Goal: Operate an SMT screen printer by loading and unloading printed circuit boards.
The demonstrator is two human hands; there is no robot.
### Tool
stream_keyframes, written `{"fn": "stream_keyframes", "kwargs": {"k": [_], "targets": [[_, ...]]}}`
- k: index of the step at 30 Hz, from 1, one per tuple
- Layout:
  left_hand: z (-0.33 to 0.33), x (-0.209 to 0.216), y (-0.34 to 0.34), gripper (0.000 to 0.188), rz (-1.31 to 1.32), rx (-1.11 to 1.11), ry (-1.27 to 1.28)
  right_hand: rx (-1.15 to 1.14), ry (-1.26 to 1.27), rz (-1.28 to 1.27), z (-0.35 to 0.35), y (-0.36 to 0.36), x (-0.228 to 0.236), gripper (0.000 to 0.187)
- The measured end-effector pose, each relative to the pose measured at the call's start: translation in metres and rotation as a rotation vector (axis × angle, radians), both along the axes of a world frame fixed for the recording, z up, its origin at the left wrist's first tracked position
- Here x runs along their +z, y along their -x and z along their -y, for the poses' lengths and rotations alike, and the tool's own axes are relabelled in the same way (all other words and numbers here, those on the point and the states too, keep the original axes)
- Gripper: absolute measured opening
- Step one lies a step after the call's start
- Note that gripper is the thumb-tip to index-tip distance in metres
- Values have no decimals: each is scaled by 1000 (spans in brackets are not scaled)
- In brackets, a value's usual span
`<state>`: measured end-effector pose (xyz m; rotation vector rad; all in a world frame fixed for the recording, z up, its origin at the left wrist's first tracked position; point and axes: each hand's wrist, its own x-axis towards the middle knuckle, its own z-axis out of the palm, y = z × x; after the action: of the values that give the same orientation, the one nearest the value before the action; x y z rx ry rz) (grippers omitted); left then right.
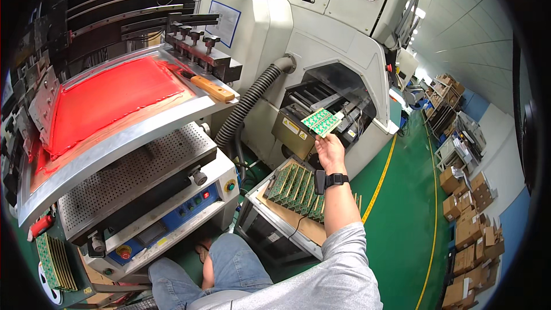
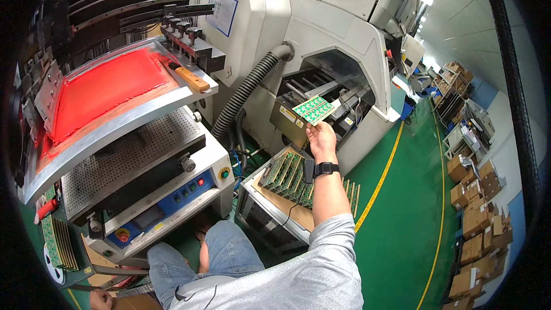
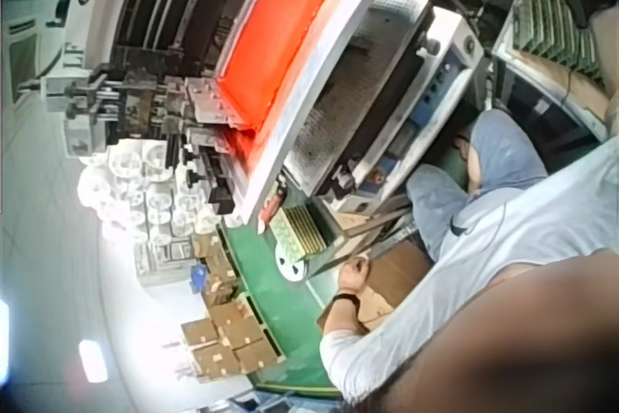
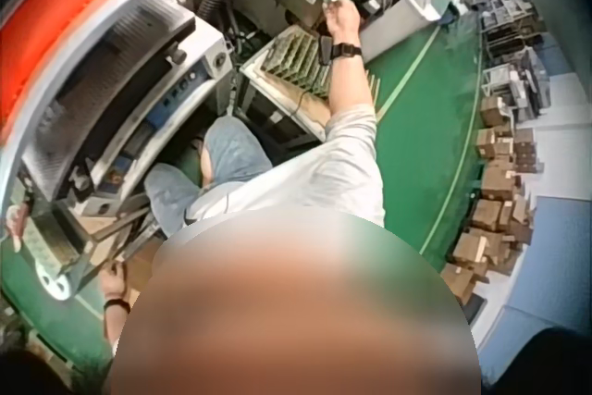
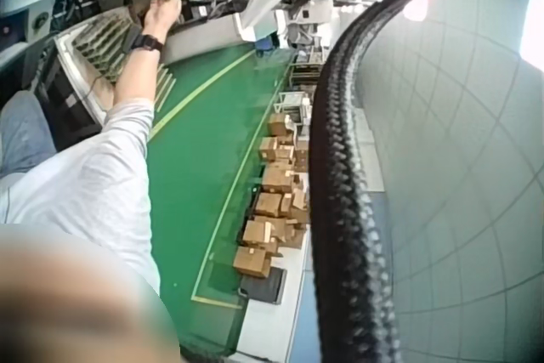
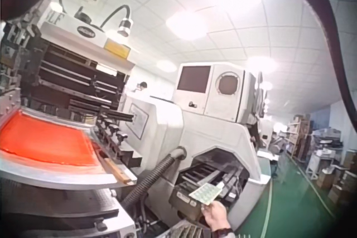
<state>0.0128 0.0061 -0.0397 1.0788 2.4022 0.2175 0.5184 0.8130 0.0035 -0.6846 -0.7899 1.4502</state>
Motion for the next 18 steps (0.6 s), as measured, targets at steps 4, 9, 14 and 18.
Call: {"fn": "stream_keyframes", "kwargs": {"k": [4,9,14,18], "targets": [[1,-2,2,27,2,-6,-11,22,40,-73,-18,-10,-6,12],[7,-9,5,27,-29,-10,-2,-14,128,-144,-39,-14,-9,16],[5,-6,3,28,-32,-5,13,-94,168,-279,-64,-15,-17,17],[5,-4,2,27,-67,-20,20,-166,180,-361,-83,-14,-22,16]]}}
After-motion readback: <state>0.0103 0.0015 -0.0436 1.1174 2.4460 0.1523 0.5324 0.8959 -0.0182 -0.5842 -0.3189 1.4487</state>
